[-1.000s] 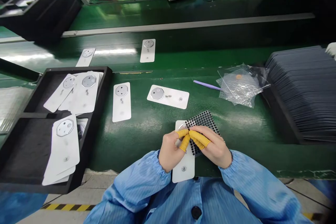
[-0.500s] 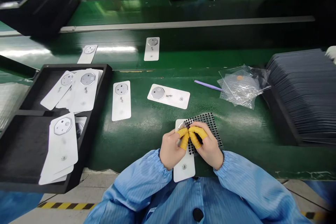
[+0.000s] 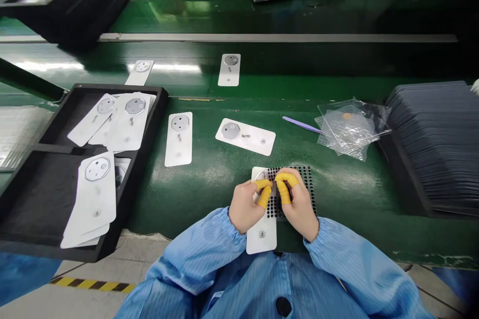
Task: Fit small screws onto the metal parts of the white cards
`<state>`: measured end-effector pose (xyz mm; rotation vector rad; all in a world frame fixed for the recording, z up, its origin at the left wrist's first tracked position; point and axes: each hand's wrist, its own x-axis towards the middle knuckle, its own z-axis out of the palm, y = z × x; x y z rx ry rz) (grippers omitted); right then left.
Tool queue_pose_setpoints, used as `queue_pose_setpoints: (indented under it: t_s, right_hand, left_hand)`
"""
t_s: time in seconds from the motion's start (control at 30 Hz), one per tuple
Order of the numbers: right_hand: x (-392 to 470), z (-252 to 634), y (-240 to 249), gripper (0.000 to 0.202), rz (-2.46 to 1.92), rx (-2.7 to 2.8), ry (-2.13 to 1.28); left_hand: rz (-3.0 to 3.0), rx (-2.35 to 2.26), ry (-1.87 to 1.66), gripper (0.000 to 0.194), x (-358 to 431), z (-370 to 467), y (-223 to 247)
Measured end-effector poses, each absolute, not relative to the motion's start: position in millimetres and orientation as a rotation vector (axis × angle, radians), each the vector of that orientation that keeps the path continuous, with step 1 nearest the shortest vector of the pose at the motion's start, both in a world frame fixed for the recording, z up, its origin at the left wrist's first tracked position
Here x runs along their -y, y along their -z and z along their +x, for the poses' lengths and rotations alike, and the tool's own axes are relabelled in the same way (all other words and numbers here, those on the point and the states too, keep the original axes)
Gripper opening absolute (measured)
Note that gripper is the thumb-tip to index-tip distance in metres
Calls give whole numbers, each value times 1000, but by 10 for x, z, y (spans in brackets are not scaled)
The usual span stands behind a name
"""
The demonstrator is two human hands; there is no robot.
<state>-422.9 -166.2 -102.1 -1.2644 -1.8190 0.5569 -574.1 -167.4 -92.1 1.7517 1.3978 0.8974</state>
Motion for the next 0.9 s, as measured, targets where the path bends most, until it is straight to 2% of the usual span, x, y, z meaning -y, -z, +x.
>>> queue_pose_setpoints:
  t_s: [0.07,0.2,0.3,0.37,0.5,0.9]
  right_hand:
    - [1663,-4196,1039,19,-1274,1819,-534]
    - [1710,-4124,997,24,-1267,1829,-405]
    - [1752,-4146,818,29,-1255,1843,-201]
    - [1764,-4221,658,30,-1229,1846,-98]
    - [1748,-4401,459,27,-1148,1855,-32]
    - [1933,-4316,581,43,-1105,1958,-72]
  left_hand:
    - [1700,-1341,-893,26,1646,-5841,895]
    - [1441,-1259,-1017,59,1669,-6131,740]
    - [1257,-1252,-1094,65,1773,-6221,521]
    - [1225,-1238,-1112,63,1849,-6171,382]
    - [1315,-1249,-1077,40,1946,-5960,230]
    - [1437,-1229,-1099,38,1996,-5848,188]
